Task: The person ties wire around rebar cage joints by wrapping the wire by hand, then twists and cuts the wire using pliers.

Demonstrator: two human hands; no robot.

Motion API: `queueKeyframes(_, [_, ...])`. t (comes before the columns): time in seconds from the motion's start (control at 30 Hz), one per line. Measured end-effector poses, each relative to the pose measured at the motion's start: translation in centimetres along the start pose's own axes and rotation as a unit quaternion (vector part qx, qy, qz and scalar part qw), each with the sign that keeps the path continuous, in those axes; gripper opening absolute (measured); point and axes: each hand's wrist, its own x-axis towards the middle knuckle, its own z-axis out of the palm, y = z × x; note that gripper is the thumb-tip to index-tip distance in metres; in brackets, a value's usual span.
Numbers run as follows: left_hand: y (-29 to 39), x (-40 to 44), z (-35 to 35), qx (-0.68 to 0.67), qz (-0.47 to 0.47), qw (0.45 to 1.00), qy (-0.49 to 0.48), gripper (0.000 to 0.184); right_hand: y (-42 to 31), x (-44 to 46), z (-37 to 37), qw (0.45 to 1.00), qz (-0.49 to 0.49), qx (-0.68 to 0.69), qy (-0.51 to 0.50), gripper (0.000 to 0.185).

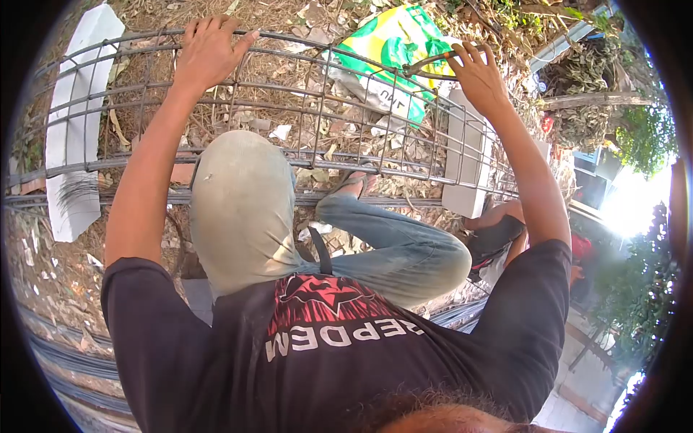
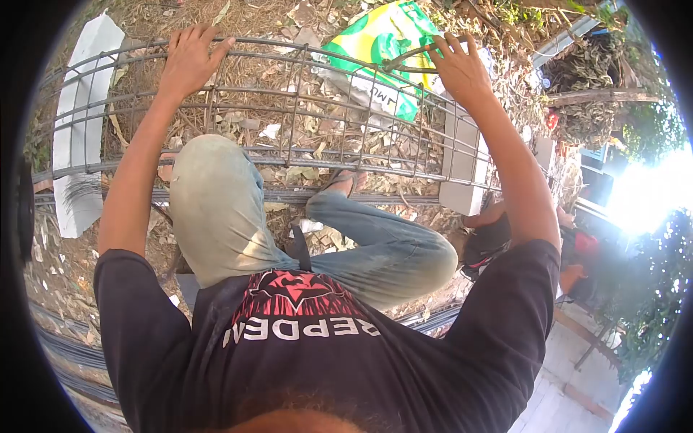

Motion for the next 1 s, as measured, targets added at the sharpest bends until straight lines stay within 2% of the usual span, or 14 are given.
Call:
queueKeyframes(0.17, [0.4, 0.0, -0.5, 0.003, -0.01, 1.0, -0.01, 0.064, -0.9, 1.1, -0.5, 1.0, -0.004, -0.009, -0.009, 0.034])
queueKeyframes(0.27, [0.4, 0.0, -0.6, 0.004, -0.014, 1.0, -0.012, 0.065, -0.3, 2.1, -3.5, 0.99, -0.002, 0.04, -0.136, 0.029])
queueKeyframes(0.3, [0.3, 0.1, -0.2, 0.011, -0.016, 1.0, -0.006, 0.065, -0.3, 2.0, -3.7, 0.994, -0.001, 0.066, -0.085, 0.023])
queueKeyframes(0.4, [0.3, -0.1, 0.3, 0.015, -0.02, 1.0, -0.003, 0.064, 0.2, 3.4, -4.3, 0.975, 0.043, 0.143, -0.164, 0.025])
queueKeyframes(0.43, [0.3, -0.1, 0.2, 0.014, -0.021, 1.0, -0.004, 0.064, 0.5, 3.3, -3.5, 0.984, 0.001, 0.164, -0.067, 0.033])
queueKeyframes(0.53, [0.5, 0.0, -0.2, 0.011, -0.02, 1.0, -0.006, 0.064, 0.9, 4.3, -5.0, 0.842, 0.113, 0.389, -0.357, 0.038])
queueKeyframes(0.57, [0.4, -0.1, -0.2, 0.011, -0.018, 1.0, -0.004, 0.064, 1.1, 4.0, -4.1, 0.811, 0.098, 0.438, -0.376, 0.043])
queueKeyframes(0.6, [0.4, -0.1, 0.0, 0.012, -0.017, 1.0, -0.001, 0.064, 1.0, 3.4, -3.5, 0.809, 0.089, 0.449, -0.369, 0.043])
queueKeyframes(0.73, [0.2, 0.1, 0.2, 0.006, -0.013, 1.0, -0.01, 0.064, 0.0, 2.0, -4.3, 0.977, -0.019, 0.189, -0.095, 0.038])
queueKeyframes(0.8, [0.3, 0.1, 0.0, 0.018, -0.018, 1.0, -0.006, 0.063, -0.2, 1.6, -5.4, 0.997, -0.051, 0.065, -0.005, 0.034])
queueKeyframes(0.87, [0.5, -0.1, -0.1, 0.019, -0.012, 1.0, -0.006, 0.063, 0.5, 1.8, -4.6, 0.994, -0.061, 0.074, 0.051, 0.036])
queueKeyframes(0.9, [0.4, -0.1, -0.1, 0.017, -0.007, 1.0, -0.005, 0.063, 1.0, 2.1, -4.5, 0.994, -0.069, 0.083, 0.027, 0.037])
queueKeyframes(0.93, [0.2, -0.1, -0.2, 0.014, -0.005, 1.0, -0.001, 0.063, 1.3, 2.9, -5.4, 0.97, 0.01, 0.201, -0.135, 0.038])
queueKeyframes(1.0, [0.4, -0.2, -0.4, 0.011, -0.008, 1.0, -0.003, 0.063, 1.8, 4.8, -7.3, 0.791, 0.159, 0.402, -0.433, 0.041])
